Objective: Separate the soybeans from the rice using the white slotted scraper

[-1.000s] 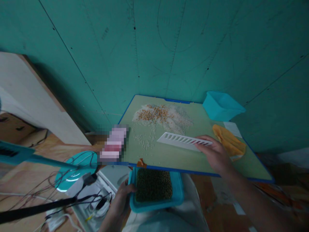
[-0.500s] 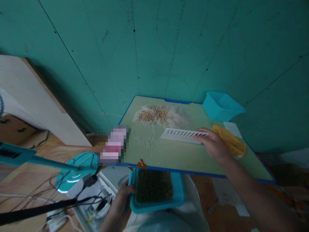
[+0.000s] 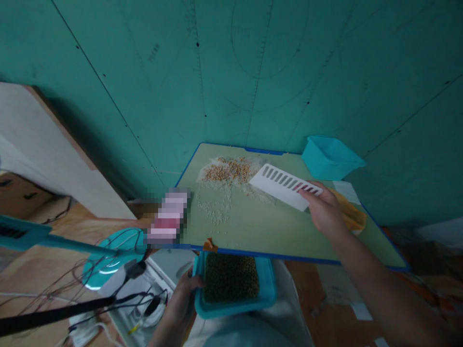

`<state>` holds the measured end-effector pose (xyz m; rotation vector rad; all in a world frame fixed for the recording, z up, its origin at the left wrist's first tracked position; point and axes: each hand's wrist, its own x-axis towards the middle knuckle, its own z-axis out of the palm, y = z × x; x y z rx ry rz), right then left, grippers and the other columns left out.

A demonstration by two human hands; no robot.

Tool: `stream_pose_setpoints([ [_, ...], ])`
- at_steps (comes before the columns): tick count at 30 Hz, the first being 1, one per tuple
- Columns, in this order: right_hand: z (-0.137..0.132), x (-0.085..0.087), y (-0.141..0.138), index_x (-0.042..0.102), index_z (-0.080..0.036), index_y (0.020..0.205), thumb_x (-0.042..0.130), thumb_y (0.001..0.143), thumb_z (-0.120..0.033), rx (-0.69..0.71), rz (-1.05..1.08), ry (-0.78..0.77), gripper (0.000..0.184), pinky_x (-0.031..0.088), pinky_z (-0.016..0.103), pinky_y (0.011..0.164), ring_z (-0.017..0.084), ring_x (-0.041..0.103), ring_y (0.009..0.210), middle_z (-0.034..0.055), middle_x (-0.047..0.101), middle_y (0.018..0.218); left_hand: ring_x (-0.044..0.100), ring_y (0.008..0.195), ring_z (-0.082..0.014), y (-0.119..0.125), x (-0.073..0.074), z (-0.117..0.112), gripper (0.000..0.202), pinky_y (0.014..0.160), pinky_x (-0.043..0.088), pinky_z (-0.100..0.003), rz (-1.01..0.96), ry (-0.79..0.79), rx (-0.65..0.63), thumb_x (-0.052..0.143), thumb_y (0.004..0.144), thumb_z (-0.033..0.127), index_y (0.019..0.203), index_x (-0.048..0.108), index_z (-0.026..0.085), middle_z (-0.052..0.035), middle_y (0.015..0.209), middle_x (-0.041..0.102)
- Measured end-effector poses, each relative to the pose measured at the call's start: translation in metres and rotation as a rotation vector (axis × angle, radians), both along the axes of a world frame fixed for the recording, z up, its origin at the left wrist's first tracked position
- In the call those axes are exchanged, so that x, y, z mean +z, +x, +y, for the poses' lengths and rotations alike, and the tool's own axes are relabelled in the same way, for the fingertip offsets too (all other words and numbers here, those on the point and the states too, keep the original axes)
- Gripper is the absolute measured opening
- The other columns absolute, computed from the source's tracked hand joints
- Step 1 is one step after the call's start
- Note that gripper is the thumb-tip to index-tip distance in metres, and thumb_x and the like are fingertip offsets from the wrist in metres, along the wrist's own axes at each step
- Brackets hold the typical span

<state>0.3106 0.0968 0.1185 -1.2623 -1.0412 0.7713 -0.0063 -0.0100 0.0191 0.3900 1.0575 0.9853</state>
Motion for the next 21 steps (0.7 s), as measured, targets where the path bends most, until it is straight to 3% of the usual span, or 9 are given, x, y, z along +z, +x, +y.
stream_pose_setpoints([
  [8,0.004,-0.008,-0.009,0.062,-0.023,0.086,0.071,0.065,-0.039,0.081,-0.082,-0.075,0.028,0.045,0.03,0.069,0.017,0.06,0.071,-0.0016,0.067,0.078,0.065,0.049,-0.0236,0.001,0.003,-0.003,0.03,0.042,0.049,-0.03,-0.044,-0.049,0.024,0.058,0.048,0.008,0.073,0.071,0.015,-0.003,0.056,0.072],
  [15,0.009,-0.006,-0.013,0.062,-0.02,0.083,0.07,0.063,-0.038,0.091,-0.109,-0.109,0.027,0.043,0.028,0.065,0.016,0.059,0.068,-0.0005,0.066,0.076,0.068,0.059,-0.0253,-0.001,0.002,-0.005,0.031,0.051,0.052,-0.033,-0.068,-0.028,0.019,0.056,0.051,0.007,0.077,0.072,0.016,-0.003,0.059,0.073],
  [21,-0.001,-0.001,-0.01,0.063,-0.021,0.079,0.074,0.059,-0.03,0.102,0.031,-0.132,0.024,0.043,0.028,0.067,0.016,0.059,0.068,-0.0017,0.068,0.075,0.067,0.059,-0.0237,0.0,0.002,-0.002,0.029,0.055,0.052,-0.032,-0.081,-0.027,0.0,0.055,0.051,0.006,0.074,0.071,0.015,-0.0016,0.056,0.071],
])
